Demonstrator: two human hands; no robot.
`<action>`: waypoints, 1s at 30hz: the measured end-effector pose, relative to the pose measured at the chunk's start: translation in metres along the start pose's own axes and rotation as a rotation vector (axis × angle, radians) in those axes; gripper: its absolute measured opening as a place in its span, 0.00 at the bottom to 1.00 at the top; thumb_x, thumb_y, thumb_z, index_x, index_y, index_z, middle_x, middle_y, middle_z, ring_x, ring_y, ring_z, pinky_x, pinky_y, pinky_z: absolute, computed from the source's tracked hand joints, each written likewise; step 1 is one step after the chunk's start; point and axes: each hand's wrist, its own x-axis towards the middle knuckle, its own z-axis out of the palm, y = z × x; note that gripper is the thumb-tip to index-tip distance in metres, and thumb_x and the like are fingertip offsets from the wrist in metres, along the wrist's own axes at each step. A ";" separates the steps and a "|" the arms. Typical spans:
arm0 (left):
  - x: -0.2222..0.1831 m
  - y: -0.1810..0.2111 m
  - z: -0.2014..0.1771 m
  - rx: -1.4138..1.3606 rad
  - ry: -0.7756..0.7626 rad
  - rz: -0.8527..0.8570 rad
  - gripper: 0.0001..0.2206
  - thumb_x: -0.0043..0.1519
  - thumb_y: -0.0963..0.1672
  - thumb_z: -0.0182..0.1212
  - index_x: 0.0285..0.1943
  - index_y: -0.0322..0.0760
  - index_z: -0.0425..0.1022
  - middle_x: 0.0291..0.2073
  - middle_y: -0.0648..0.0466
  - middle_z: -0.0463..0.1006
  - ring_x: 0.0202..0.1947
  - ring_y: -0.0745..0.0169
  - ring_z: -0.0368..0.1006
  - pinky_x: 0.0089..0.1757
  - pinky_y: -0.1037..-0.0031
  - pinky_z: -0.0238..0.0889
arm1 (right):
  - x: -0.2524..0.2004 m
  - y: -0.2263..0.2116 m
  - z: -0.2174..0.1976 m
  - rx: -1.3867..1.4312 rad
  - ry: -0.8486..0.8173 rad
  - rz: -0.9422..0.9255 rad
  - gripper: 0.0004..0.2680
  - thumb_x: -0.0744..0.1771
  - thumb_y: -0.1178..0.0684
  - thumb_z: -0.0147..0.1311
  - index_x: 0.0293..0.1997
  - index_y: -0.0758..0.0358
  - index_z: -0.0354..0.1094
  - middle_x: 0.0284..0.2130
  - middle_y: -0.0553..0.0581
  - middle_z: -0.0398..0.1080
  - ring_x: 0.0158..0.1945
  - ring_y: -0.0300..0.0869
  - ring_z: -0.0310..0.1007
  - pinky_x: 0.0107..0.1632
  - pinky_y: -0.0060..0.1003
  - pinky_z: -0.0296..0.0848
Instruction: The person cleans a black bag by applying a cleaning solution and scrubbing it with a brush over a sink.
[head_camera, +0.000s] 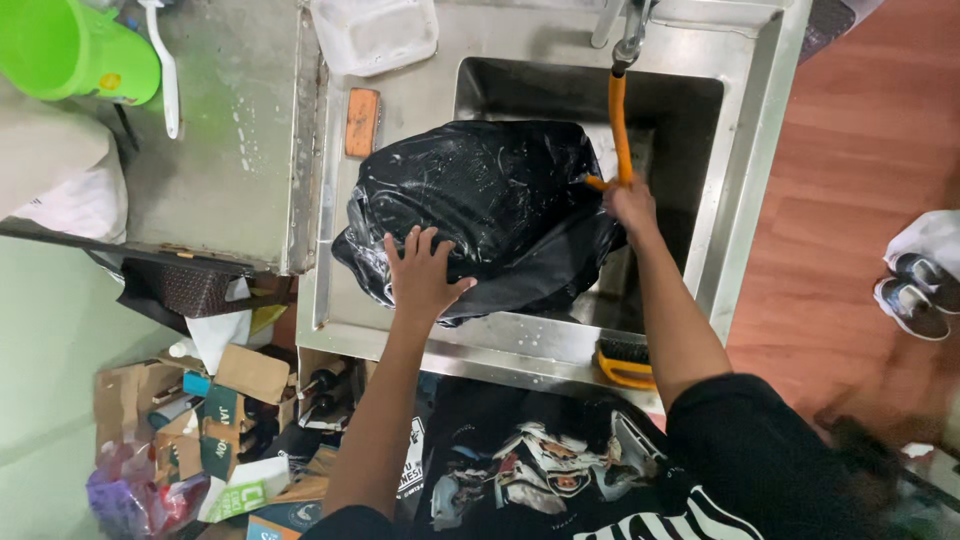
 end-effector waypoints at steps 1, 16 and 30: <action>0.001 -0.003 0.007 -0.001 0.045 0.023 0.34 0.46 0.61 0.78 0.60 0.55 0.78 0.67 0.55 0.72 0.73 0.47 0.62 0.71 0.31 0.37 | -0.021 -0.001 -0.001 0.313 -0.120 0.047 0.14 0.65 0.48 0.51 0.55 0.57 0.70 0.44 0.64 0.77 0.59 0.58 0.76 0.63 0.55 0.72; 0.001 -0.019 0.003 0.009 -0.082 0.175 0.31 0.61 0.60 0.66 0.68 0.45 0.75 0.69 0.43 0.70 0.75 0.41 0.59 0.70 0.37 0.39 | -0.211 -0.032 -0.003 0.894 -0.588 0.035 0.04 0.69 0.46 0.49 0.41 0.47 0.59 0.45 0.71 0.81 0.50 0.54 0.85 0.54 0.47 0.83; 0.012 -0.011 -0.008 0.370 -0.297 0.209 0.40 0.70 0.65 0.40 0.88 0.50 0.46 0.85 0.37 0.42 0.81 0.21 0.40 0.71 0.29 0.35 | -0.215 -0.045 0.009 0.861 -0.728 0.033 0.04 0.69 0.44 0.47 0.43 0.45 0.60 0.46 0.76 0.80 0.50 0.58 0.85 0.51 0.47 0.84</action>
